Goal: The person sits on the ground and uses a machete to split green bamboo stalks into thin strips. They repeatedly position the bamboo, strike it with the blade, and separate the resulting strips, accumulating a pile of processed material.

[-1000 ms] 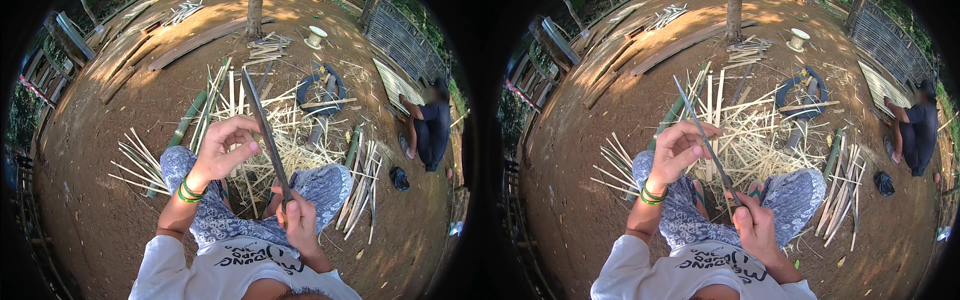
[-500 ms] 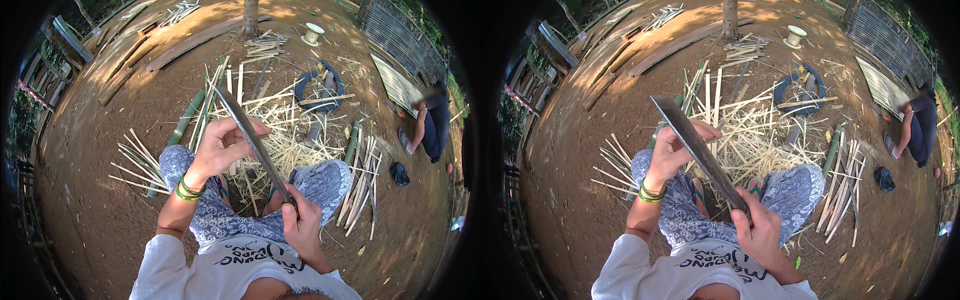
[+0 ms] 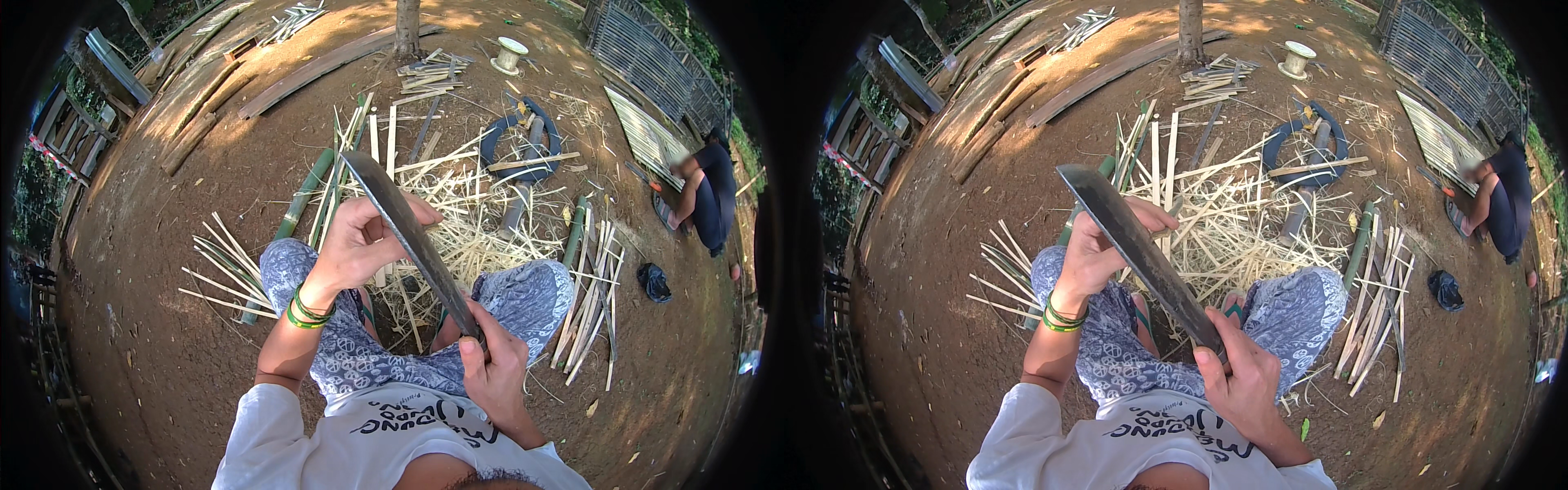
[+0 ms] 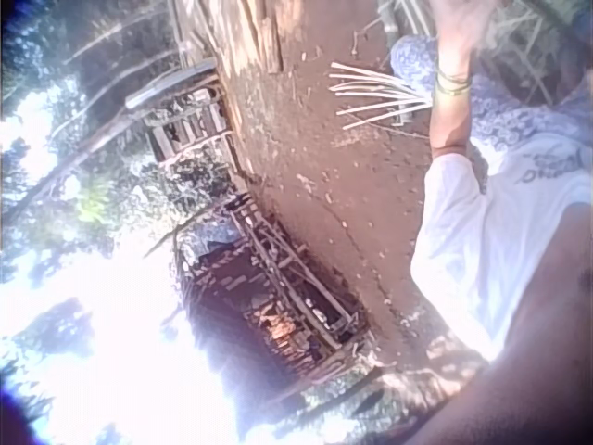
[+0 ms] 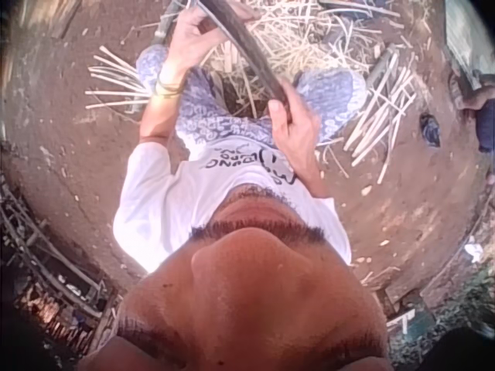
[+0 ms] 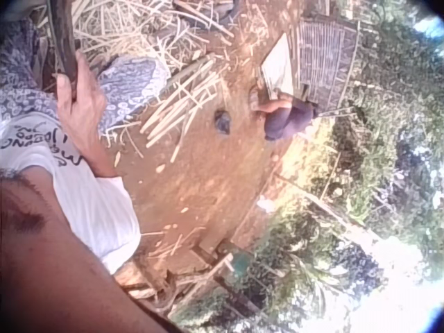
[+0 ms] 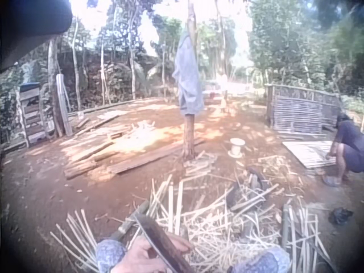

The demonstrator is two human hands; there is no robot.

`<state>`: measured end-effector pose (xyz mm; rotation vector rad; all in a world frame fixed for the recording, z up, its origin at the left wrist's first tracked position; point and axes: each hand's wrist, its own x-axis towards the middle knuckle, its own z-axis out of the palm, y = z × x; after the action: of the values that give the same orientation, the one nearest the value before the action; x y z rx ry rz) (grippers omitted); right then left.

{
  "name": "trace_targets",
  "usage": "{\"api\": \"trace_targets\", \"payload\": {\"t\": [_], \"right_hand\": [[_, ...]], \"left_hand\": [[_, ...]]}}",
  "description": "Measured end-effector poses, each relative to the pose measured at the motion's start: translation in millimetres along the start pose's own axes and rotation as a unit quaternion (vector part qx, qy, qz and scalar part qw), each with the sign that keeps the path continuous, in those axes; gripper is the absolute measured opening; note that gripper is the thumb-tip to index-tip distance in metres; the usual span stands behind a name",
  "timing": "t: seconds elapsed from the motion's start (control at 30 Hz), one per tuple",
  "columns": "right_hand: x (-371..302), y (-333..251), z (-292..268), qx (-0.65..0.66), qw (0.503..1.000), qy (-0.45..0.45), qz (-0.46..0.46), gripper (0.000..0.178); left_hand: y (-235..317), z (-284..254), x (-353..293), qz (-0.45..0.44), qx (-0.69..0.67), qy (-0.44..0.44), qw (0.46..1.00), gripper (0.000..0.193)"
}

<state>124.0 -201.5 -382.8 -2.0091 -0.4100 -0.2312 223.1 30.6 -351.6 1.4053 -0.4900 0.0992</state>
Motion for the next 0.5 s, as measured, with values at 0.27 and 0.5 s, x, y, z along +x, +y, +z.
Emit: {"api": "trace_targets", "payload": {"t": [0.27,0.5], "right_hand": [[0.7,-3.4,-2.0,0.002,1.000,0.002,0.001,0.041],[2.0,-2.6,-6.3,0.158,0.970,-0.097,0.159,0.040]], "left_hand": [[-0.1,0.3,0.8,0.001,-0.005,-0.005,1.000,0.022],[0.0,-9.3,0.9,-0.038,-0.051,-0.026,0.998,0.033]]}}
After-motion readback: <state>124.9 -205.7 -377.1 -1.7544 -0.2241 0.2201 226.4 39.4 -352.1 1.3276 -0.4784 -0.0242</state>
